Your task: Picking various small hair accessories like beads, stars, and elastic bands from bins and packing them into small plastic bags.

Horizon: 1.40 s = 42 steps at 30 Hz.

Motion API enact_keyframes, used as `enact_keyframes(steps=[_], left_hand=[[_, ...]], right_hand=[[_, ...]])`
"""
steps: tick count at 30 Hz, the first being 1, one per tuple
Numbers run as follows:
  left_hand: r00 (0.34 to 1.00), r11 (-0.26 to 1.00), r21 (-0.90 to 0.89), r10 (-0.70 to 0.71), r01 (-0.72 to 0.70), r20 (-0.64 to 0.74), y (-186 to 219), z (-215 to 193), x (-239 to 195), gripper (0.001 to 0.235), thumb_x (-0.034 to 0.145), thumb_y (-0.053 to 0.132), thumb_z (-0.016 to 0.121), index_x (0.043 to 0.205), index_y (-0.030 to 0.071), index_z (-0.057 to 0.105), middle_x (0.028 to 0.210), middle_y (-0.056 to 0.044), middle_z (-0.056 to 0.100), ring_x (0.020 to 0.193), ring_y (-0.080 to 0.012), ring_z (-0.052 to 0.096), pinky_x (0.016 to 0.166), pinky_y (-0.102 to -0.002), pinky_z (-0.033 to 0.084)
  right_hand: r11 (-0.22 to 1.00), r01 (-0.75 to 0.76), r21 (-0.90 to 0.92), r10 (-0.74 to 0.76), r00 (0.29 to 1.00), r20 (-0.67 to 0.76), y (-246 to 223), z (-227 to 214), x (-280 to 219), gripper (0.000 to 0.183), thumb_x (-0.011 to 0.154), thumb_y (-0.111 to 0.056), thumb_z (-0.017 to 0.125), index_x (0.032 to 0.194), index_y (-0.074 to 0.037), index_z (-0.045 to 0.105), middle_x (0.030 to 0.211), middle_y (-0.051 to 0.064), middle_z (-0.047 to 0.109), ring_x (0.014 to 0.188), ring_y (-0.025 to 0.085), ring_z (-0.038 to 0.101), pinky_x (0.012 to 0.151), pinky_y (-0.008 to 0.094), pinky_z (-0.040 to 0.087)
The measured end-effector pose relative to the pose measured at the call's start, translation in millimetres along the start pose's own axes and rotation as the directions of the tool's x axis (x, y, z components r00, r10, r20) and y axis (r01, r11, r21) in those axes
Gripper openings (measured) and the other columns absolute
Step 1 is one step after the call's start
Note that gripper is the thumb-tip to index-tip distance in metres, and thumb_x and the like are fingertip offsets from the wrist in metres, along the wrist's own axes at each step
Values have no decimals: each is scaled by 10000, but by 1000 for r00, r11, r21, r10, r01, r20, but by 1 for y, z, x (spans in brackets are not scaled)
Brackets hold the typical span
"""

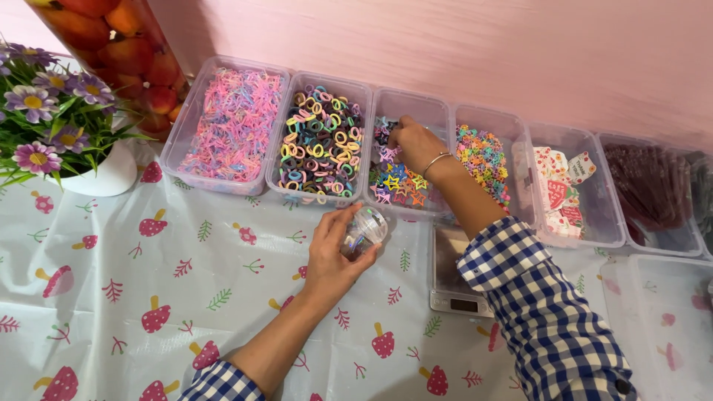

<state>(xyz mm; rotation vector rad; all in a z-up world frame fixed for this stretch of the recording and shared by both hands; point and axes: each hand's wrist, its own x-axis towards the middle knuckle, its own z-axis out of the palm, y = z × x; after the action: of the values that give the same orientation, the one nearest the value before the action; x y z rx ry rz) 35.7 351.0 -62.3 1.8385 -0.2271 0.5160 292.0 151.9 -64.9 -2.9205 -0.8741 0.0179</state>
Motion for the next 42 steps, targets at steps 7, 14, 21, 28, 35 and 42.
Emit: enact_keyframes(steps=[7, 14, 21, 28, 35, 42], left_hand=[[999, 998, 44, 33, -33, 8, -3, 0, 0, 669, 728, 174, 899, 1332, 58, 637, 1169, -121, 632, 1094, -354, 658, 1009, -451, 482], [996, 992, 88, 94, -93, -7, -2, -1, -1, 662, 741, 177, 888, 1342, 70, 632, 1144, -108, 641, 1075, -323, 673, 1024, -447, 456], [992, 987, 103, 123, -125, 20, -2, 1, -4, 772, 731, 177, 898, 1415, 54, 560, 1206, -147, 572, 1170, -363, 597, 1092, -468, 391], [974, 964, 146, 225, -221, -8, -10, 6, -5, 788, 725, 249, 913, 1415, 80, 574, 1214, -101, 597, 1171, -274, 609, 1099, -432, 375], [979, 971, 140, 201, -195, -25, -7, 5, -5, 725, 739, 187, 900, 1383, 52, 598, 1164, -122, 622, 1144, -295, 623, 1090, -460, 363], [985, 971, 166, 174, -170, -11, 0, 1, -1, 604, 775, 154, 870, 1323, 42, 642, 1113, -124, 668, 1102, -287, 667, 1079, -533, 368]], right_hand=[[1000, -24, 20, 24, 1000, -10, 7, -7, -7, 133, 777, -169, 856, 829, -139, 737, 913, 98, 652, 916, 381, 728, 780, 451, 601], [940, -122, 319, 110, 992, 57, -33, -74, -63, 137, 840, -244, 795, 935, -146, 794, 895, 94, 743, 937, 316, 737, 848, 420, 565], [842, -19, 540, -103, 976, 194, -99, -111, -121, 252, 768, -249, 822, 950, -76, 800, 971, 159, 748, 963, 343, 727, 919, 466, 549], [946, 35, 322, -92, 982, 164, -115, -96, -119, 173, 733, -385, 838, 826, -240, 821, 952, 27, 706, 944, 302, 705, 869, 422, 565], [976, -181, 123, 180, 984, 18, -54, -85, -83, 102, 796, -328, 802, 889, -286, 802, 840, -9, 721, 905, 278, 727, 805, 410, 576], [993, -115, 11, 112, 978, 175, -33, -46, -39, 242, 774, -199, 797, 1008, -258, 807, 951, 31, 787, 994, 350, 731, 866, 473, 583]])
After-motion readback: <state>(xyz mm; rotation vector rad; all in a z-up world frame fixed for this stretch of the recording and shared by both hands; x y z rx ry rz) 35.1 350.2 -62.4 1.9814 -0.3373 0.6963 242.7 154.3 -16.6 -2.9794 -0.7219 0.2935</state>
